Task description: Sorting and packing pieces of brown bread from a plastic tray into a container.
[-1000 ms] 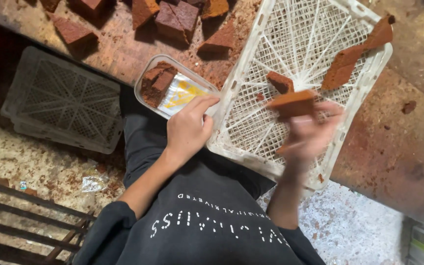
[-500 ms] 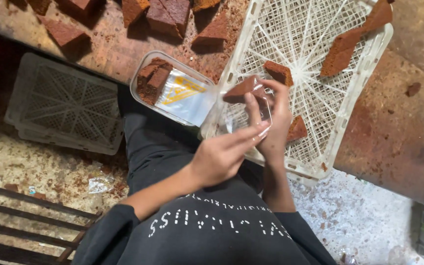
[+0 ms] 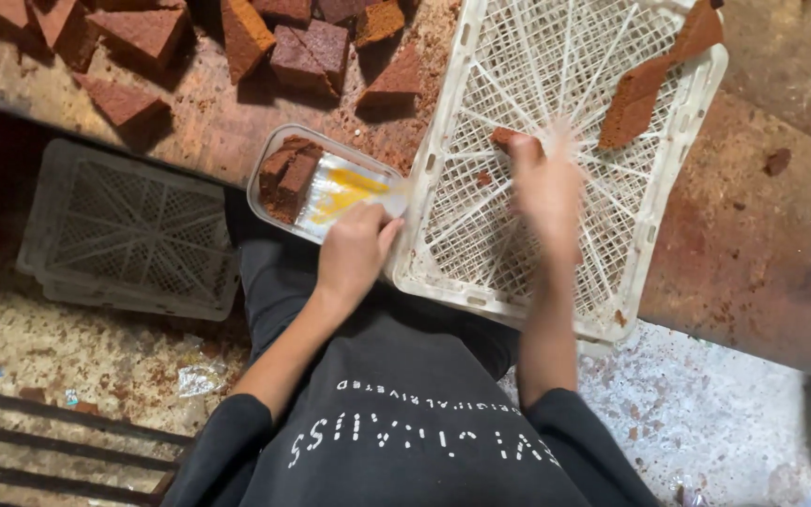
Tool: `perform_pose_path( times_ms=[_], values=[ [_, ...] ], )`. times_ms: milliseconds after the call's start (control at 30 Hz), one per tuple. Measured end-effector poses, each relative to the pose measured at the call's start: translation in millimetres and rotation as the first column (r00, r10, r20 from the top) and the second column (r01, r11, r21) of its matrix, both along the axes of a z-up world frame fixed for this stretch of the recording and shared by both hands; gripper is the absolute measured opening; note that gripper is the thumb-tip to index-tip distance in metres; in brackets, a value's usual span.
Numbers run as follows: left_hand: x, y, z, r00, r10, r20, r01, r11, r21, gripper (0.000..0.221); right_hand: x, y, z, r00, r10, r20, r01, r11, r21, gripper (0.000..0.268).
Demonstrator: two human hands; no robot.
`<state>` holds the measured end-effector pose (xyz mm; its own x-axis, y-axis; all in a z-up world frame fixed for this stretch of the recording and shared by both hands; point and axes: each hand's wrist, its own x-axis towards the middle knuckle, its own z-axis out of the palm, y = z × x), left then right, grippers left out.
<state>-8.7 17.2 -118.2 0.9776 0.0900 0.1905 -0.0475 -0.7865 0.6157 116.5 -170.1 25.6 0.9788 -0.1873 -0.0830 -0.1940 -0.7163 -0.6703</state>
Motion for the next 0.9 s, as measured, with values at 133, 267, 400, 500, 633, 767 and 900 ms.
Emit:
perform_pose_path(
  times_ms=[133, 267, 400, 500, 633, 767, 900],
  values=[
    [4, 7, 19, 0.988, 0.138, 0.073, -0.137, 0.990, -0.018, 0.034, 0, 11, -43, 0.986, 0.136, -0.096, -0.147, 0.981, -0.123, 0.035],
    [8, -4, 11, 0.998, 0.064, -0.023, -0.066, 0.983, -0.169, 0.018, 16, -35, -104, 0.964, 0.196, 0.178, -0.137, 0.945, -0.298, 0.021],
    [13, -7, 23, 0.991, 0.132, 0.004, -0.127, 0.963, -0.238, 0.011, -9, -42, -89, 0.969, 0.224, 0.108, -0.175, 0.922, -0.345, 0.015],
    [16, -12, 31, 0.991, 0.131, -0.011, -0.130, 0.971, -0.200, 0.026, -31, -31, -68, 0.969, 0.245, 0.026, -0.223, 0.919, -0.324, 0.031],
    [20, -9, 8, 0.982, 0.162, 0.098, -0.142, 0.972, -0.187, 0.029, -39, -28, -88, 0.921, 0.321, 0.219, -0.241, 0.914, -0.327, 0.054],
    [16, -1, 31, 0.961, 0.248, 0.122, -0.238, 0.967, -0.094, 0.064, -36, -35, -124, 0.886, 0.330, 0.326, -0.205, 0.910, -0.361, 0.061],
    [11, -5, 33, 0.983, 0.178, 0.045, -0.177, 0.984, -0.036, 0.056, -43, -35, -117, 0.896, 0.279, 0.347, -0.206, 0.951, -0.232, 0.058]
  ],
)
